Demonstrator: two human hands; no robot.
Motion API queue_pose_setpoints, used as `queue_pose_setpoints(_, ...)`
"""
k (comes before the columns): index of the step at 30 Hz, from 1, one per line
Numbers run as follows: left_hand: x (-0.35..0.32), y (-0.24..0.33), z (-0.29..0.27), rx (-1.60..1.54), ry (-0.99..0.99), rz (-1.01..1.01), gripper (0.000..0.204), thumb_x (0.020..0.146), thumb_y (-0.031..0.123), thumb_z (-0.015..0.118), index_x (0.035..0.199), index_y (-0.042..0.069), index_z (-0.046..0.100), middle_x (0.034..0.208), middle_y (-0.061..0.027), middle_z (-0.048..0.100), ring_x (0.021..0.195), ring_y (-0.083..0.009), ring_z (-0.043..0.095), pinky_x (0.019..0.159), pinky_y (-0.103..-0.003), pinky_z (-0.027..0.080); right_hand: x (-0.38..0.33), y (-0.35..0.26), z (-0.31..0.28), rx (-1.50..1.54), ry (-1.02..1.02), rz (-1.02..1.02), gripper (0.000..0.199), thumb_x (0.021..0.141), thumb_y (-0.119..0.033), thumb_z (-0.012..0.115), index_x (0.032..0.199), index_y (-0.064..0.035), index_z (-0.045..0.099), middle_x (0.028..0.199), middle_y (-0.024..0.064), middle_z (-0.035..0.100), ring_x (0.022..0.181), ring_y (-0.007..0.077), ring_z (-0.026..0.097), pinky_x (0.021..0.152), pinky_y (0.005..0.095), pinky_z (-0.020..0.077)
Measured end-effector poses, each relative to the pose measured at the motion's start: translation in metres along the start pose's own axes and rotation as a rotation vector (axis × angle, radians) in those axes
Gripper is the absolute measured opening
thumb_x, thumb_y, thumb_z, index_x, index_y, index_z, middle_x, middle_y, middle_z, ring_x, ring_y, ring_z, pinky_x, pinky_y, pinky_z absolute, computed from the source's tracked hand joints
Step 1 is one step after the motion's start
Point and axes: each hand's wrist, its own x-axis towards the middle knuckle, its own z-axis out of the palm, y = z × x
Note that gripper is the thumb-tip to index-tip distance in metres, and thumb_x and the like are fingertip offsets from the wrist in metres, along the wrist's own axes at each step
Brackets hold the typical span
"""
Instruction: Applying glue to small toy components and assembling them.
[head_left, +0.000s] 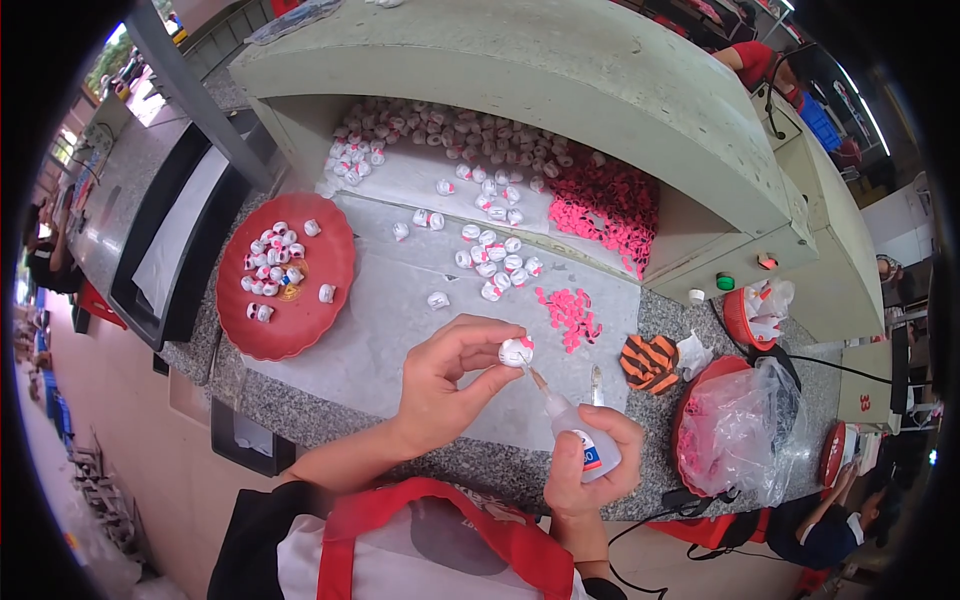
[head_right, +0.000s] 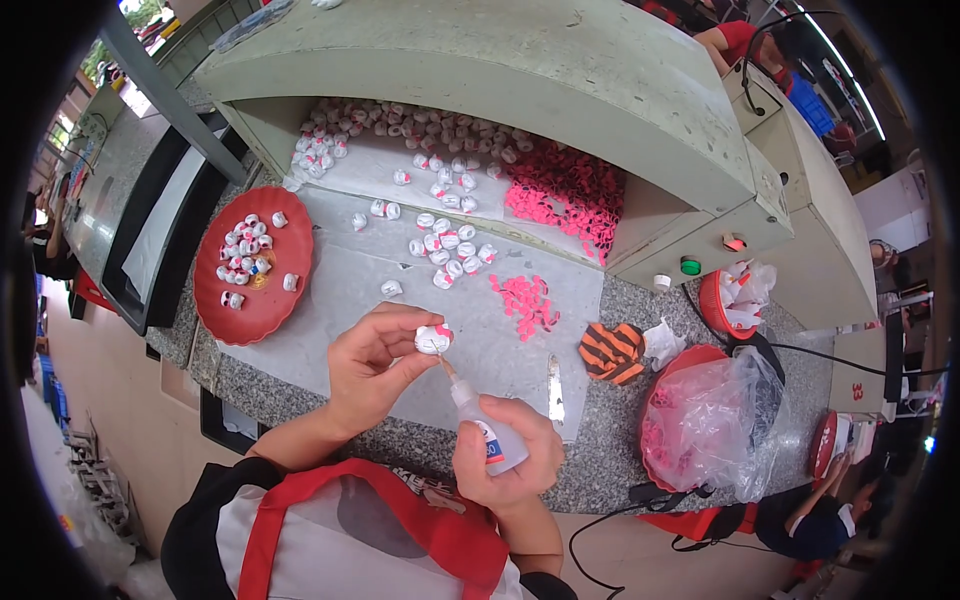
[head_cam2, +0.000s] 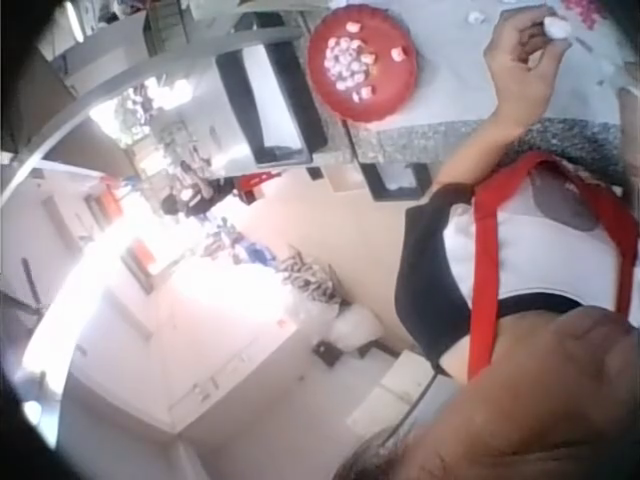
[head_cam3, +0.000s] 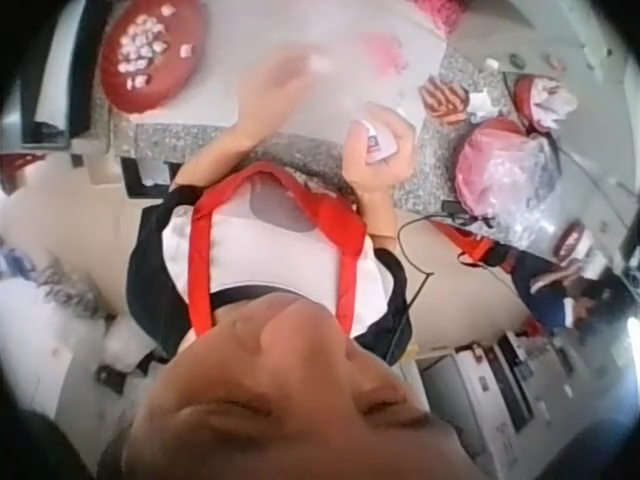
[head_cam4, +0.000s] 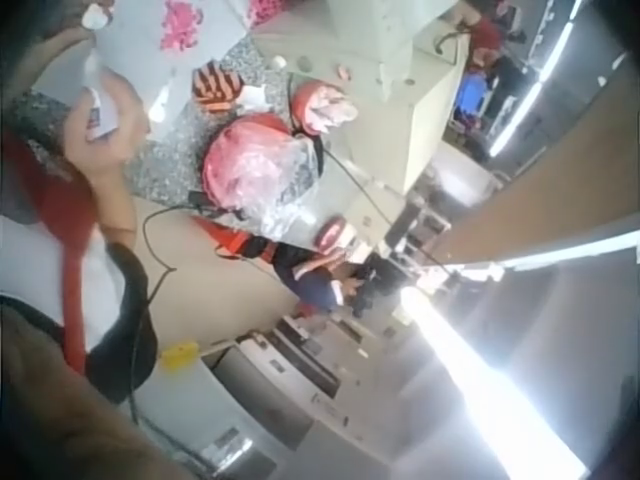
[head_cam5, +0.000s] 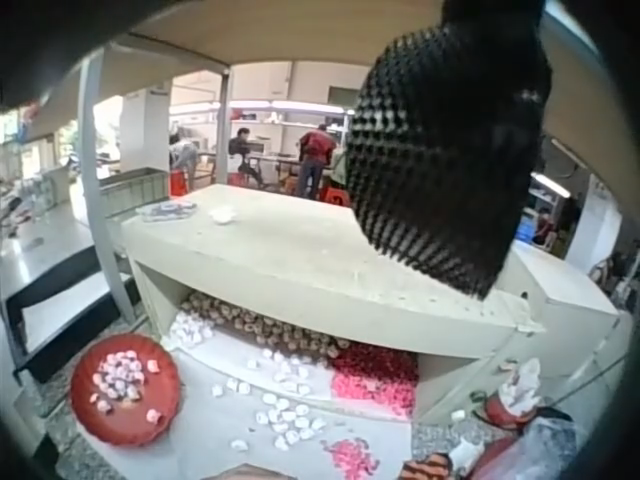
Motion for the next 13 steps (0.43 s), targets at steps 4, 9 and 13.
queue_pose_setpoints(4,0.0001,0.0005,-0.0002,0.016,0.012,0.010,0.031,0.075,-0.013,0.055,0.104,-0.007,0.048,0.105,-0.0154,0.050,0.099,-0.0221,0.054,0.084,-0.032,0.048,0.0039,0.0004,-0.0007,-0.042,-0.040,-0.070,0.027,0.067,-0.007,0.063,0.090,0.0025,0.053,0.075,0.0134,0.061,0.057,0.0213,0.060,0.053,0.0280,0.0477)
queue_pose_setpoints(9,0.0005,0.0000,-0.0015,0.040,0.000,0.033,0.031,0.074,-0.013,0.055,0.104,-0.007,0.048,0.106,-0.0159,0.049,0.098,-0.0219,0.054,0.083,-0.032,0.048,0.0057,-0.0026,0.0021,-0.003,-0.072,-0.096,0.027,0.067,-0.003,0.062,0.091,0.0036,0.052,0.074,0.0138,0.060,0.054,0.0200,0.059,0.049,0.0273,0.0469)
queue_pose_setpoints(13,0.0006,0.0000,-0.0050,0.109,-0.016,0.041,0.033,0.075,-0.013,0.055,0.106,-0.007,0.048,0.106,-0.0168,0.049,0.101,-0.0225,0.053,0.083,-0.031,0.048,0.0086,-0.0037,-0.0007,-0.021,-0.141,-0.142,0.028,0.067,-0.003,0.061,0.092,0.0037,0.051,0.073,0.0138,0.060,0.053,0.0212,0.059,0.049,0.0268,0.0470)
